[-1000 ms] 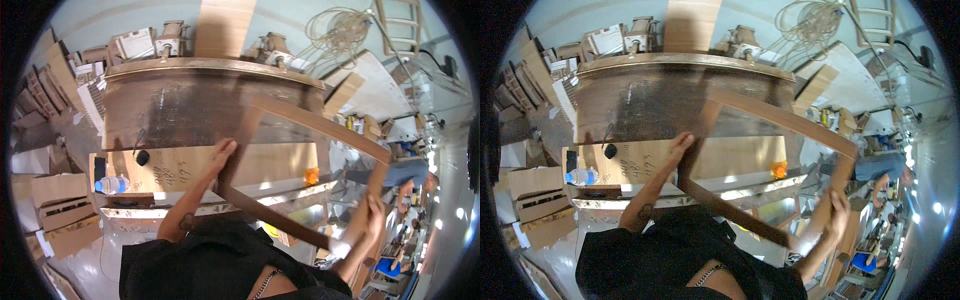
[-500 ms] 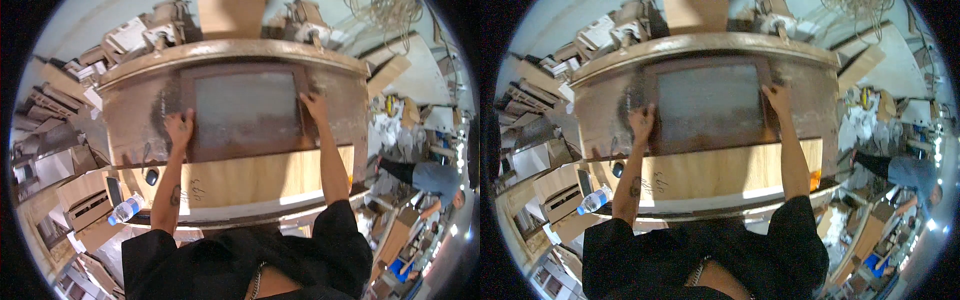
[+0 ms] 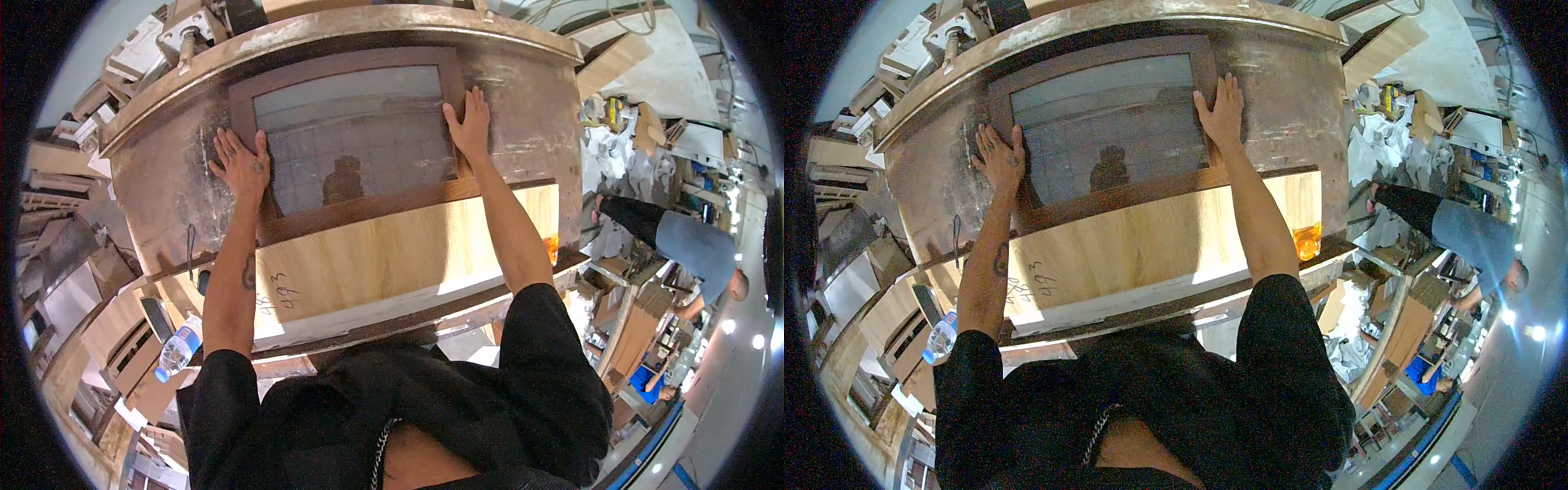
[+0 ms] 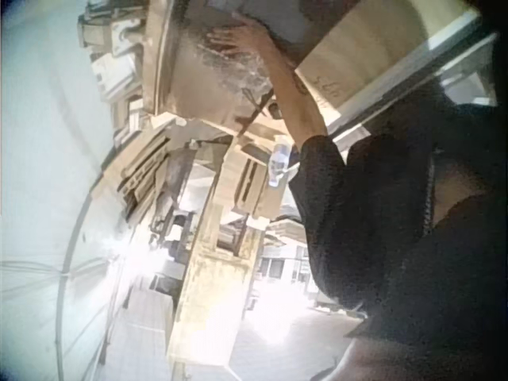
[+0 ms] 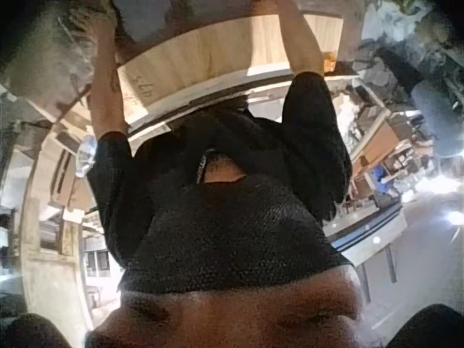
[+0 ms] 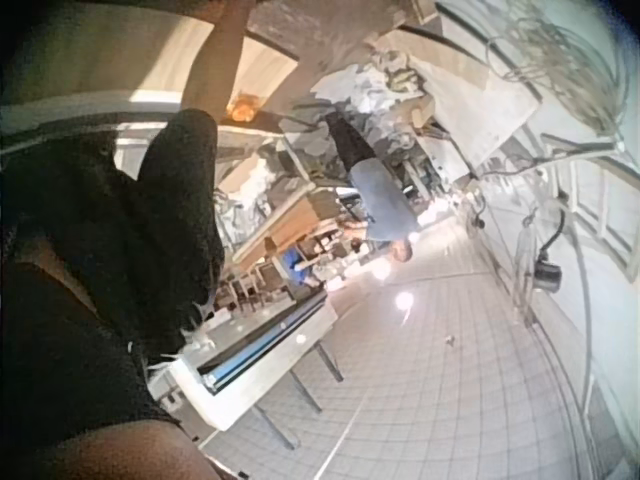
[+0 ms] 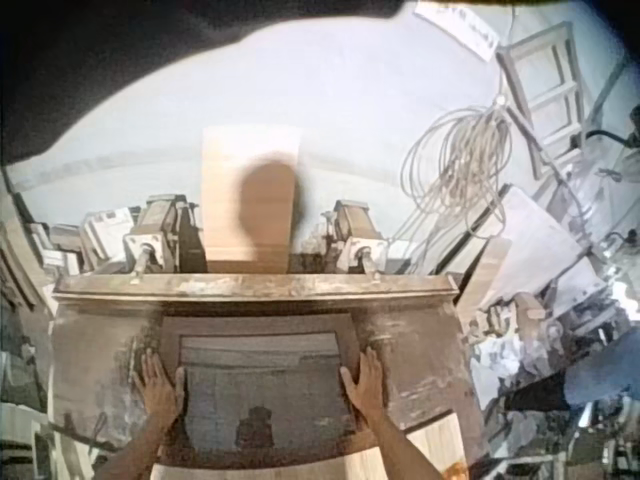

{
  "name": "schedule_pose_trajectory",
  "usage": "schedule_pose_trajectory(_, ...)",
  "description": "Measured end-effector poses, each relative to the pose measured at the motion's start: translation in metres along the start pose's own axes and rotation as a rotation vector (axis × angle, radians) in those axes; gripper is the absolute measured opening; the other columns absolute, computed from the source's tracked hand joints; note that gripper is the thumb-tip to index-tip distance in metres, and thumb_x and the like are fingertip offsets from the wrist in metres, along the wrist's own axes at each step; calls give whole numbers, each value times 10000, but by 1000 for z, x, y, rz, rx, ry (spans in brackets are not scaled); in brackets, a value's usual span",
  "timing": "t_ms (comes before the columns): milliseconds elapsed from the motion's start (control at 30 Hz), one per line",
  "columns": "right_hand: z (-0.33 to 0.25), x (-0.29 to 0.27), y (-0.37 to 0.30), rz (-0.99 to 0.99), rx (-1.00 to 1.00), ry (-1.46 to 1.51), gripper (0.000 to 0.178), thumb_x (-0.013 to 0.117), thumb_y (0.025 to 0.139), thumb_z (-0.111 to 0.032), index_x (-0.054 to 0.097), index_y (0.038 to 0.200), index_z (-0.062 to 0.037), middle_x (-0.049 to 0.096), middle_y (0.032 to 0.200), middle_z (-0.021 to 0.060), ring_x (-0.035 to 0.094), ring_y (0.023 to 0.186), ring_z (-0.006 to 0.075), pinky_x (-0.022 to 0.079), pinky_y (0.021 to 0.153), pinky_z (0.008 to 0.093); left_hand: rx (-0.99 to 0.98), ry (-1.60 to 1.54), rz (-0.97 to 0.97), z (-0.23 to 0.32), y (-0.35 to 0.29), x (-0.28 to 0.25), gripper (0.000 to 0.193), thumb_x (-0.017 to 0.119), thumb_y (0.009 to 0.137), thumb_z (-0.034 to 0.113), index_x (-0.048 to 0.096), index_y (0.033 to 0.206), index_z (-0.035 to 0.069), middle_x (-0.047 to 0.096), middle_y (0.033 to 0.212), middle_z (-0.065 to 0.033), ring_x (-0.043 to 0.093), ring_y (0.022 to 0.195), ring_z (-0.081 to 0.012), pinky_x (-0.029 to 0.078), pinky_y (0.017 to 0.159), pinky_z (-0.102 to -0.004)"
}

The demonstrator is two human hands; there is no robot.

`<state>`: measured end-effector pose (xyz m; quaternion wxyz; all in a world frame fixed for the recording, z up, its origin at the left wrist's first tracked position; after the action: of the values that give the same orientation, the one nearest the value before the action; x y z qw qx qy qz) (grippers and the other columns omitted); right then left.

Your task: The person lifts a wooden frame containing a glass pane, places it onto a workbench, and moves it between a stack and the bench by hand.

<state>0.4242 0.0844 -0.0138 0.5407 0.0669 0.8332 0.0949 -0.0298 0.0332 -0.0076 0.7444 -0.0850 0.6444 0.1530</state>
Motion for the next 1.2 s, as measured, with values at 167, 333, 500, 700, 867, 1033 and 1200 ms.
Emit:
schedule_pose_trajectory(167, -11, -10, 4, 28, -15, -88, 707, 508, 884, -478, 418, 1312, 77, 341, 1428, 259, 291, 1350, 380, 209, 1104, 493, -22, -2, 17, 2, 2, -11, 814, 271, 926, 628, 253, 1441, -2, 180, 1540, -121, 131, 1430, -269, 60, 1104, -585)
schedule_pose_trajectory(333, -11, -9, 0, 23, 29, -131, 657, 526, 878, -446, 433, 1295, 53, 377, 1405, 254, 339, 1318, 387, 252, 1082, 496, -20, -27, 17, 3, -4, -4, 791, 305, 924, 609, 319, 1409, -16, 214, 1528, -132, 161, 1423, -276, 79, 1110, -562)
schedule_pose_trajectory(500, -13, -12, -1, 66, -7, -110, 646, 539, 876, -430, 443, 1279, 66, 402, 1386, 255, 359, 1302, 398, 273, 1070, 499, -44, 2, 3, 2, -5, -5, 784, 310, 927, 599, 306, 1415, -14, 211, 1531, -125, 155, 1425, -269, 73, 1114, -554)
schedule_pose_trajectory(700, -13, -10, 0, 58, -6, -141, 651, 533, 881, -433, 439, 1284, 70, 395, 1392, 254, 357, 1304, 395, 275, 1071, 492, -33, 34, 9, 4, -3, -8, 777, 295, 932, 595, 300, 1419, -10, 221, 1527, -123, 156, 1424, -268, 73, 1115, -554)
schedule_pose_trajectory(867, -14, -9, -1, 32, 26, -128, 660, 529, 881, -434, 426, 1307, 61, 356, 1424, 241, 340, 1318, 381, 268, 1077, 494, -21, 40, 21, -1, 0, -3, 777, 288, 933, 596, 305, 1417, -12, 221, 1527, -123, 163, 1422, -270, 77, 1113, -559)
schedule_pose_trajectory(1033, -22, -9, 4, 39, 3, -147, 646, 537, 879, -430, 445, 1282, 66, 385, 1398, 251, 364, 1297, 386, 271, 1082, 483, -36, 123, 5, -8, -2, -6, 796, 293, 927, 606, 307, 1415, -21, 224, 1524, -140, 178, 1419, -270, 98, 1110, -552)
schedule_pose_trajectory(1200, -14, -17, 5, 72, -24, -193, 642, 539, 882, -448, 476, 1255, 70, 449, 1337, 268, 398, 1268, 397, 293, 1080, 458, -41, 25, -43, 8, -3, -8, 786, 284, 936, 583, 281, 1422, -35, 195, 1530, -153, 136, 1427, -280, 65, 1114, -555)
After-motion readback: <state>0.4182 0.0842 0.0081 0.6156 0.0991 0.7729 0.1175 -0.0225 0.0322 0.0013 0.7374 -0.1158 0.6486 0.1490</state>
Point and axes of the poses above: each hand's wrist, its own y-axis towards the middle knuckle, its own x-axis out of the palm, z = x × y, the point moved 3 cm from there along y, towards the middle knuckle
